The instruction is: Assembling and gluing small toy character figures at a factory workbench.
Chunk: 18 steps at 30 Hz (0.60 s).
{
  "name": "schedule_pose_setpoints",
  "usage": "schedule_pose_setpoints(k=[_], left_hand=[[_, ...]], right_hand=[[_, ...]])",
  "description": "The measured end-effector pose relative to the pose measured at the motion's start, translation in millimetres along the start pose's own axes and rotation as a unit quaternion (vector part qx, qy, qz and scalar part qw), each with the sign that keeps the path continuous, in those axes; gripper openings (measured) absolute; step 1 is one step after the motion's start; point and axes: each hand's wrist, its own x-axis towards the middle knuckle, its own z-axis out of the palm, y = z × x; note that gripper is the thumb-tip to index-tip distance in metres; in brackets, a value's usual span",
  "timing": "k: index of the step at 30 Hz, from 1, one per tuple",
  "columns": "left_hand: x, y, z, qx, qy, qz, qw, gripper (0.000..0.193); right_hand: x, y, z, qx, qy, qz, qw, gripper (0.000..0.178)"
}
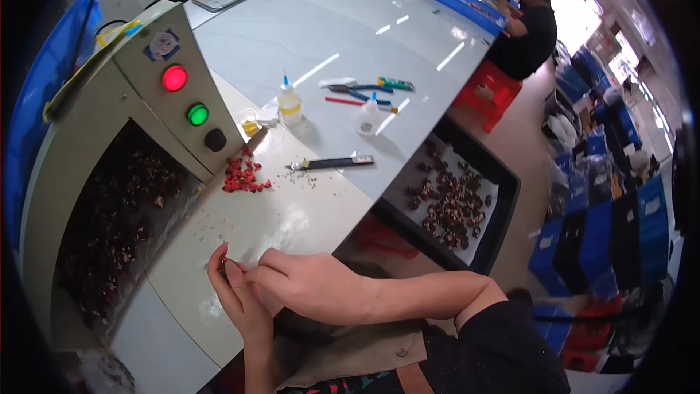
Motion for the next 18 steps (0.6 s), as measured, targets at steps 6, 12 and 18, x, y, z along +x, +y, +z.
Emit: schedule_pose_setpoints(k=[6,12,18], left_hand=[[-1.3,-19.4,19.8,0.111,0.065,0.113,0.985,0.034],[0.7,-17.7,10.7,0.168,0.029,0.124,0.977,0.036],[-7.4,-22.1,-0.8,0.150,-0.028,0.134,0.979,0.036]], right_hand=[[-10.7,6.4,9.4,0.023,0.015,0.050,0.998,0.017],[7.9,8.3,-1.1,-0.001,-0.053,0.019,0.998,0.017],[56.5,15.4,-31.8,0.008,-0.294,0.020,0.955,0.015]])
